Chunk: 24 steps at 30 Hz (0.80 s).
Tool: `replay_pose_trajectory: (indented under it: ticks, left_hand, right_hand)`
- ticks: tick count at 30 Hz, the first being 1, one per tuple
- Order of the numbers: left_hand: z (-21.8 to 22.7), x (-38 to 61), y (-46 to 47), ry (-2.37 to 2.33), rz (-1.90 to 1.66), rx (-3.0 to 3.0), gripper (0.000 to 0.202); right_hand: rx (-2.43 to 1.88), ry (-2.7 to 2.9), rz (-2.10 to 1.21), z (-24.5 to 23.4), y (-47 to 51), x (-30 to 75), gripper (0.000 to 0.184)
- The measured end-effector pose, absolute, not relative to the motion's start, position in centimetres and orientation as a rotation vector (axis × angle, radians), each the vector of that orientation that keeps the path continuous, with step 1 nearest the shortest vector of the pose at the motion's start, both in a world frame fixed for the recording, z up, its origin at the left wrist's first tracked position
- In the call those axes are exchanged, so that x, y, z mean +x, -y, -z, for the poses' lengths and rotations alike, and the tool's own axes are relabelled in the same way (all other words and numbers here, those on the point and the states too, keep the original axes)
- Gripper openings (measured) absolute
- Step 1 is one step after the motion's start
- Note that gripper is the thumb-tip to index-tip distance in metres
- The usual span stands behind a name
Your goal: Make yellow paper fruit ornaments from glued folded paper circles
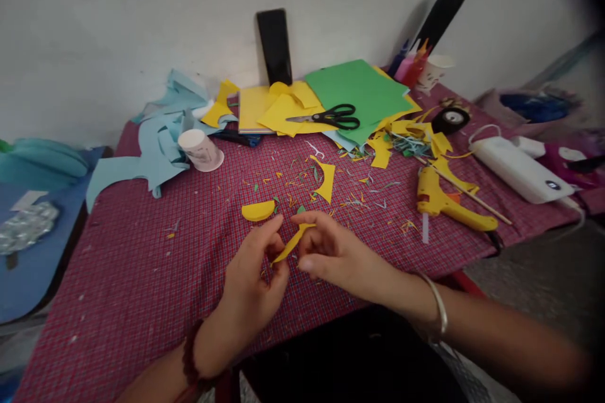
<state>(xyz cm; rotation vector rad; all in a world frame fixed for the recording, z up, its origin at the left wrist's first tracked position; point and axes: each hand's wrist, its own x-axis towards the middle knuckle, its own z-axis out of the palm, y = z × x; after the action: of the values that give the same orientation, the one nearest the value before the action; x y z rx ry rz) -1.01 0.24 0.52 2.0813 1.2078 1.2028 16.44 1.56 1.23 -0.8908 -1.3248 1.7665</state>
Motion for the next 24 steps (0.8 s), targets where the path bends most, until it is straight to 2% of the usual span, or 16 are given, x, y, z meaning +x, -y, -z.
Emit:
replay_pose_trajectory:
  ticks: [2,5,7,9,14,20,24]
  left_hand:
    - [-0.7,-0.8,-0.3,-1.199,-1.157,1.977,0.06]
    - [-1.1,-0.6,-0.5,-1.16,-1.07,1.731,0.056]
    - [-1.3,-0.6,-0.8,-1.117,-1.015,1.559,0.056]
    - [-1.4,-0.7,-1.0,-1.074,-0.948,1.419,0.05]
    - [-1.5,-1.2,-1.3,-1.04,-0.959,1.18,0.022]
    - [-2.2,-1.3,-0.8,-1.066,-0.986,1.474,0.026]
    - [-2.2,-1.5,-0.4,-1.049,-0.975,1.613,0.031]
  right_hand:
    - [-0.884,1.29,-1.772,-0.6,-2.0,15.7,0.051]
    - [-0.909,1.308,-1.747,-0.6,-2.2,15.7,0.025]
    - [-0.935,1.314,-1.764,-0.8,-2.2,16.0,0.017]
    - [-0.995,1.309,-1.787,-0.8,-2.3,16.2,0.019]
    - [-1.063,1.426,-1.718,-1.3,-2.7,16.7,0.024]
    - [-1.014,1.697,-1.479,-2.6,-3.6,18.0,0.029]
    - [-0.923,1.786,-1.741,-2.6,-3.9,18.3,0.023]
